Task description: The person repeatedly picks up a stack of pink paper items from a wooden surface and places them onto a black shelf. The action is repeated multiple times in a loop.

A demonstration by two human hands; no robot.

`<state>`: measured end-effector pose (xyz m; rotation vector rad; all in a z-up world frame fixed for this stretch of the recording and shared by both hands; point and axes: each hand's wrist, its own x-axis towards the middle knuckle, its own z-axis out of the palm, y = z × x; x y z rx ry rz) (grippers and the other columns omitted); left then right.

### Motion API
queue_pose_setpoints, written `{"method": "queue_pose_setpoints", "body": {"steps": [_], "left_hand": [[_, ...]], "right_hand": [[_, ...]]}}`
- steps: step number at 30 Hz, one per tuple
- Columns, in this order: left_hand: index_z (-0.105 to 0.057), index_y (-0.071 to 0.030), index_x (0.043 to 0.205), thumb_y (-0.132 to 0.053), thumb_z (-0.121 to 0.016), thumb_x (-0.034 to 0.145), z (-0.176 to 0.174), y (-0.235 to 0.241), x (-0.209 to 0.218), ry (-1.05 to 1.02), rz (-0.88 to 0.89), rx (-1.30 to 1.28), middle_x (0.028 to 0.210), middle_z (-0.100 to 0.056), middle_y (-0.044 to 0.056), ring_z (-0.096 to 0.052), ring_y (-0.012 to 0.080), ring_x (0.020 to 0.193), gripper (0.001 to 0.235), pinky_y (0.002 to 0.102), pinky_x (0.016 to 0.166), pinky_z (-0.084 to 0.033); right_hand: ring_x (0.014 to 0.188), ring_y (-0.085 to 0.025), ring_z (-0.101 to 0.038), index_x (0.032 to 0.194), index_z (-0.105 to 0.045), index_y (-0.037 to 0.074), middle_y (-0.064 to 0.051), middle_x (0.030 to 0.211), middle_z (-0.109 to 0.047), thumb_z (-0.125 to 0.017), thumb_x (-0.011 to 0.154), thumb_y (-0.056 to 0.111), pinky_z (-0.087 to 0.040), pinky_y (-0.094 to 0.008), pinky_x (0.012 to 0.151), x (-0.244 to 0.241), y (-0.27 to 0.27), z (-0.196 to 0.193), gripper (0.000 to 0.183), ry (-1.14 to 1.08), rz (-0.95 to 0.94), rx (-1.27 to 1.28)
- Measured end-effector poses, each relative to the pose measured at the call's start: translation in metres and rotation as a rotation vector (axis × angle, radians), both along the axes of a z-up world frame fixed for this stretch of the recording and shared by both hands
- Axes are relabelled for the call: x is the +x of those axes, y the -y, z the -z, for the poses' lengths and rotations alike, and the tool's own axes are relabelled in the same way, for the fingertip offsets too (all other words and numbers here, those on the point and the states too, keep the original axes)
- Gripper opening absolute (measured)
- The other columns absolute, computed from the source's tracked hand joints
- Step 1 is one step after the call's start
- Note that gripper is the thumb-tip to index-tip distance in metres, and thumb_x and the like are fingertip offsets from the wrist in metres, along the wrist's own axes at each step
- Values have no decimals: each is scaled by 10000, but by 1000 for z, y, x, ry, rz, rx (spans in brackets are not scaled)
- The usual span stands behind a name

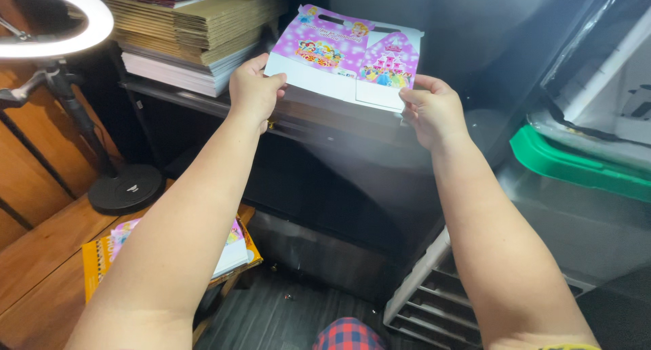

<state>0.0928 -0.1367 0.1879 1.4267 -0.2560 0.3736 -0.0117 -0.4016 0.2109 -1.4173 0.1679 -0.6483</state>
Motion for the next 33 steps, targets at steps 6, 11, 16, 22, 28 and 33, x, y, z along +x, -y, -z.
{"method": "queue_pose_setpoints", "body": {"steps": [6,11,16,22,28,33], "left_hand": [[-482,42,1471,-50,-741,931,4,16,25,3,-9,46,1285,-677,288,-643,374,1258,607,437,1016,-591],[-537,13,1441,-58,-749,927,7,31,34,-44,-29,90,1309,-670,258,-599,342,1301,560,451,1055,-525],[-561,16,1423,-72,-761,926,6,39,27,-70,-34,131,1347,-650,250,-551,335,1351,543,476,1100,-470],[-573,9,1420,-96,-773,920,5,40,24,-118,-51,222,1378,-652,196,-547,329,1369,549,483,1115,-472],[-673,-106,1331,-176,-834,867,19,34,51,-160,-113,315,1276,-722,43,-621,219,1292,497,416,1060,-530],[-657,-27,1329,-150,-819,866,19,30,43,-167,-101,359,1269,-715,109,-658,279,1243,505,409,1004,-579]], "right_hand": [[870,-123,-718,1256,-674,10,-106,970,-678,-794,820,19,-640,-198,708,12,12,4,452,-76,65,-122],[866,-139,-735,1214,-707,22,-126,956,-713,-827,794,58,-654,-251,730,22,19,8,439,-112,135,-222],[873,-179,-764,1165,-737,31,-140,941,-736,-844,776,84,-663,-294,733,39,36,20,407,-139,180,-306],[913,-151,-710,1160,-736,18,-122,979,-713,-856,752,92,-635,-276,747,52,44,30,432,-190,197,-311],[888,-155,-704,1118,-752,26,-121,945,-711,-875,743,106,-640,-278,720,64,58,43,403,-218,220,-389],[837,-137,-702,1099,-740,-14,-126,920,-711,-868,739,90,-633,-248,686,58,55,45,397,-237,221,-385]]}}
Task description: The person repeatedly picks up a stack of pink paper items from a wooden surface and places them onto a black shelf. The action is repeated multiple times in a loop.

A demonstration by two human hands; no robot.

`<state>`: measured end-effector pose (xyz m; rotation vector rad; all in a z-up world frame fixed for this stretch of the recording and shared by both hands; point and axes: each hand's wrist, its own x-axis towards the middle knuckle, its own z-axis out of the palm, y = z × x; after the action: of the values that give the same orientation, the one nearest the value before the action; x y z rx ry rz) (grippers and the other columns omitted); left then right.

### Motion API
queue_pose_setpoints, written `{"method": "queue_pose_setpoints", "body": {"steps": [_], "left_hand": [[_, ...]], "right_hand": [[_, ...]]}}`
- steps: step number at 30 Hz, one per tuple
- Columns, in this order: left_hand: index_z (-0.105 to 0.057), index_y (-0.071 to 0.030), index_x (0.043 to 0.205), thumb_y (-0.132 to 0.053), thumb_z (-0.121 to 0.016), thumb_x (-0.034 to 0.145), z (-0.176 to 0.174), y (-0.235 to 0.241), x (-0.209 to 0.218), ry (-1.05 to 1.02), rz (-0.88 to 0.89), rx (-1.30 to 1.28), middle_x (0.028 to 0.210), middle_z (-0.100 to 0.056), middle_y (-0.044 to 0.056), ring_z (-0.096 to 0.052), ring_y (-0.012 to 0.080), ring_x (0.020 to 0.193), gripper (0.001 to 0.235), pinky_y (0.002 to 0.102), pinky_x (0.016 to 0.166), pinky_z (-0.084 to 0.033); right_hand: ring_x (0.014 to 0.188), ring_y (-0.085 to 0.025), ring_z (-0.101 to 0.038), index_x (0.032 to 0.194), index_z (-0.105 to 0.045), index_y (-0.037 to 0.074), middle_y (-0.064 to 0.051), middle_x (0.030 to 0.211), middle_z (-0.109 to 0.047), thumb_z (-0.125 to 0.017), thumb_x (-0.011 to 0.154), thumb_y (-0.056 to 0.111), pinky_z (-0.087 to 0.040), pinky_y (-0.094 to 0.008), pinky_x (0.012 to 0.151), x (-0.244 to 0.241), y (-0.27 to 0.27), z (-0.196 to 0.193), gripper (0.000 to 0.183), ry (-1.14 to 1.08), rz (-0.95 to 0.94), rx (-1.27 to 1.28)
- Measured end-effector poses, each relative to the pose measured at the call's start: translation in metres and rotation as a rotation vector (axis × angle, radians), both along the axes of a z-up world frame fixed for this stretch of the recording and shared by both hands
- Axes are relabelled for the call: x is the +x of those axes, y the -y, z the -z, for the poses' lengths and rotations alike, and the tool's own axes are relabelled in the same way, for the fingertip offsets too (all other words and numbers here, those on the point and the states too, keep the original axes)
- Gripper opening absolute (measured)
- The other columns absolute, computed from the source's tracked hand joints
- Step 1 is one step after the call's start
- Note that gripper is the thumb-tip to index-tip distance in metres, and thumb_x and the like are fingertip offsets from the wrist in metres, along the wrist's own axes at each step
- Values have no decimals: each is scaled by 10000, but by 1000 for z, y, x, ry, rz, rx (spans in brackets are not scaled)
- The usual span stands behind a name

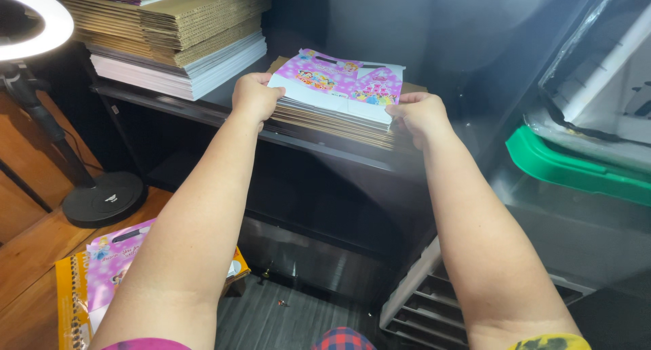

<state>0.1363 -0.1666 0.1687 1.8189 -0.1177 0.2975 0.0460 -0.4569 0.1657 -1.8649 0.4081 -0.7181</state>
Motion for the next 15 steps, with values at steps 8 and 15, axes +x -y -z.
{"method": "queue_pose_setpoints", "body": {"steps": [8,15], "left_hand": [[-666,-49,1329,-198,-797,884,1,1,0,-15,-13,87,1268,-715,91,-665,276,1225,487,408,994,-584],[-692,-55,1307,-227,-767,898,6,2,10,-16,-45,190,1263,-713,107,-658,308,1237,450,446,1024,-561]], "right_hand": [[808,-157,-740,1056,-759,14,-114,861,-727,-888,754,153,-628,-322,710,11,12,7,356,-41,36,-35],[773,-154,-739,1022,-777,51,-76,787,-726,-883,785,210,-590,-481,775,17,17,11,305,-82,34,-56]]}}
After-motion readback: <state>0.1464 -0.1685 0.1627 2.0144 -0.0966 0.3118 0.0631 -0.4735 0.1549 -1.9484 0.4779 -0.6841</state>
